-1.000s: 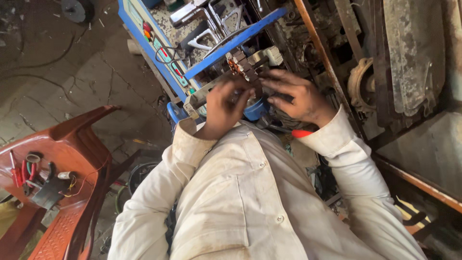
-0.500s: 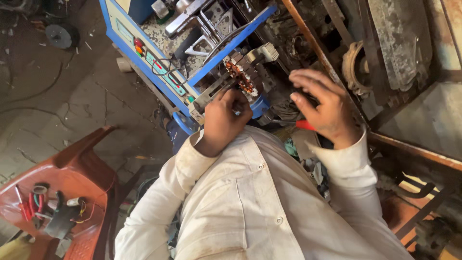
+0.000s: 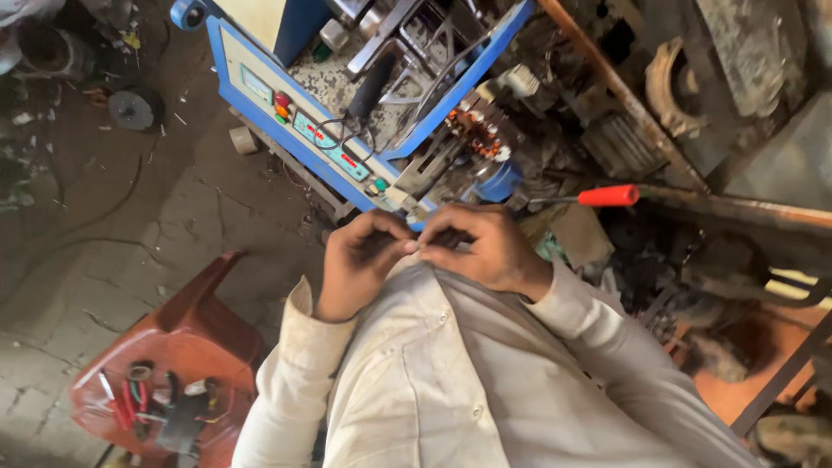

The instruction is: The person uses pliers to strip and adjust small wires on a blue electrical machine. They repeatedly insert and remove a small white component, manipulating the wiring with both hands throughout the clip.

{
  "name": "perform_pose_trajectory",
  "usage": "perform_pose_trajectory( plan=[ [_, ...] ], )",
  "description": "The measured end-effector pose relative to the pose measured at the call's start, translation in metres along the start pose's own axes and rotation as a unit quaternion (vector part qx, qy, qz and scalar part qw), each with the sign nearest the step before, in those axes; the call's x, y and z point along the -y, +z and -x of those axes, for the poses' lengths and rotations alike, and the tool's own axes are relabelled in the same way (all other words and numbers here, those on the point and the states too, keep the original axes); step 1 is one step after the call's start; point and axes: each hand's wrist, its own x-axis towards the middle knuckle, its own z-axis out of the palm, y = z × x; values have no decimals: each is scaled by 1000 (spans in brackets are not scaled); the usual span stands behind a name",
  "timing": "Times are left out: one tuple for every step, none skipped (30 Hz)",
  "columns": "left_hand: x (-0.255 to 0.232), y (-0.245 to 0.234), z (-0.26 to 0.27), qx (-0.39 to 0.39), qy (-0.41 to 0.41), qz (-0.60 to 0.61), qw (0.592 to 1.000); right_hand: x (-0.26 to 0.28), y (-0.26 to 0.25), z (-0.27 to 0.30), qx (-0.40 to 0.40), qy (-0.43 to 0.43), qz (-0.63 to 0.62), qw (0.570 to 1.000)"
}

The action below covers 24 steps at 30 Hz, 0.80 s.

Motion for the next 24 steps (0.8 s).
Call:
perform_pose_trajectory(
  plan=[
    [-1, -12, 5, -1, -15, 0, 1000, 1, 7, -5, 16, -37, 41, 998],
    [-3, -24, 9, 25, -3, -6, 1000, 0, 14, -11, 48, -15, 17, 999],
    [-6, -37, 15, 51, 6, -11, 999, -1, 21, -14, 82, 9, -9, 997],
    [-9, -47, 20, 76, 16, -15, 997, -1, 30, -15, 115, 32, -35, 992],
    [-10, -55, 24, 70, 5, -8, 998, -1, 41, -16, 112, 41, -48, 992],
    [-12, -62, 28, 64, -6, -2, 998, -2, 53, -18, 109, 49, -62, 991],
    [-14, -69, 31, 58, -17, 4, 998, -3, 64, -20, 106, 57, -76, 990],
    [-15, -74, 32, 38, -36, 23, 998, -3, 73, -22, 72, 41, -72, 994],
    [-15, -78, 34, 18, -56, 41, 997, -2, 82, -23, 39, 26, -69, 997],
    [-16, -83, 36, -2, -76, 60, 995, -1, 91, -25, 6, 11, -65, 998],
    [-19, -89, 36, -8, -75, 44, 996, 0, 101, -27, -23, 22, -49, 998],
    [-22, -95, 36, -14, -73, 28, 997, 2, 111, -30, -51, 33, -33, 998],
    [-26, -100, 35, -21, -69, 12, 997, 4, 120, -34, -78, 42, -16, 996],
    [-30, -106, 35, -25, -4, -92, 995, 4, 127, -39, -79, 52, -16, 995],
    [-36, -113, 38, -29, 61, -196, 978, 3, 134, -45, -79, 60, -18, 995],
    [-40, -119, 39, -33, 127, -296, 946, 1, 142, -51, -80, 68, -19, 994],
    [-41, -124, 40, -42, 126, -267, 954, -2, 152, -56, -90, 56, -55, 993],
    [-40, -130, 41, -51, 124, -239, 962, -6, 163, -62, -101, 43, -90, 990],
    [-39, -136, 41, -60, 123, -209, 968, -11, 174, -68, -112, 30, -124, 986],
    [-35, -142, 41, -79, 103, -191, 973, -15, 187, -74, -143, 4, -112, 983],
    [-32, -148, 41, -99, 82, -173, 977, -20, 203, -79, -174, -21, -100, 979],
    [-30, -153, 42, -118, 61, -154, 979, -27, 216, -84, -205, -46, -87, 974],
    [-30, -159, 44, -126, 76, -154, 977, -37, 225, -88, -173, -12, -179, 969],
    [-32, -164, 47, -133, 92, -154, 975, -50, 232, -93, -138, 22, -269, 953]
  ],
)
